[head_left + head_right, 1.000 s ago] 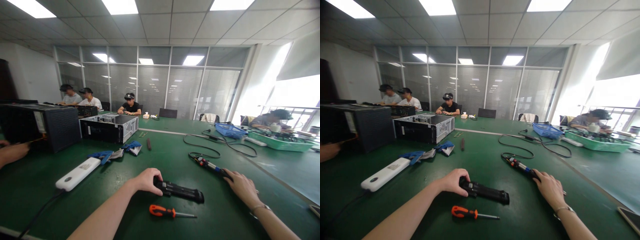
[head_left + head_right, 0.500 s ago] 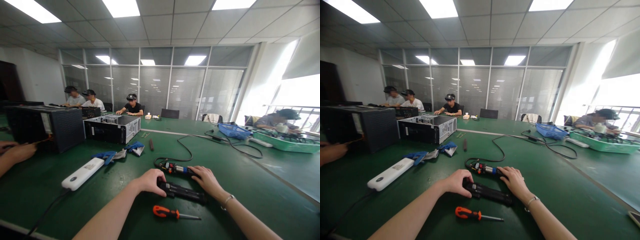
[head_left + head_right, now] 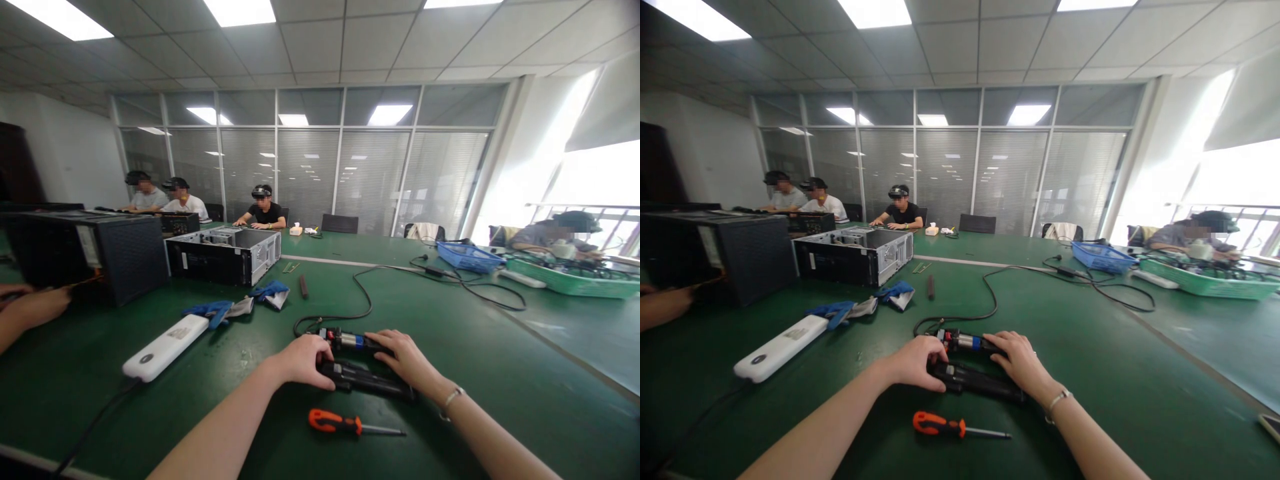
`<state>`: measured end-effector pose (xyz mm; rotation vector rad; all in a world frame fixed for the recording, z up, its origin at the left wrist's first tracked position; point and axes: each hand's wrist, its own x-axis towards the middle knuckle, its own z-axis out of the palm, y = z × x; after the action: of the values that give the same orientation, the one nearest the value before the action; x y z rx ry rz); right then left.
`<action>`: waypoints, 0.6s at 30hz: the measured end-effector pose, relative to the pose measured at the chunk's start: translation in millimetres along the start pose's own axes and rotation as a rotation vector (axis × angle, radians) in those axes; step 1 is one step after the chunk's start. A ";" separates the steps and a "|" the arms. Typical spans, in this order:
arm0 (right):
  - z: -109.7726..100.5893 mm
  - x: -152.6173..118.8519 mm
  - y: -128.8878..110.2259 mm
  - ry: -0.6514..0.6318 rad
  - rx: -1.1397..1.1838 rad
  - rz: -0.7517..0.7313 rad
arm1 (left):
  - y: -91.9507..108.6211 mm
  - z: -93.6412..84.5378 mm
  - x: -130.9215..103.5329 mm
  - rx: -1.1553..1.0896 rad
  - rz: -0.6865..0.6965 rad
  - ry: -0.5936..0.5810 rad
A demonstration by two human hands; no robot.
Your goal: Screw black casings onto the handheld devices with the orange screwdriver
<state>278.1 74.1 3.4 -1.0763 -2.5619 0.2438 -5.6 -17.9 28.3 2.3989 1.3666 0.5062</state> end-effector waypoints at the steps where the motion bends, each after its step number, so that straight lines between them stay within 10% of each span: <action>1: -0.6 -0.3 1.2 -0.003 0.010 -0.006 | 0.8 -0.6 -0.5 -0.006 0.002 -0.001; 18: -11.7 -15.9 1.0 0.231 0.127 0.023 | 0.1 0.4 -1.2 0.013 0.029 0.024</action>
<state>293.5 63.7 10.0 -1.0238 -2.2983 0.2677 -6.0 -19.0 27.9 2.4337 1.3513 0.5362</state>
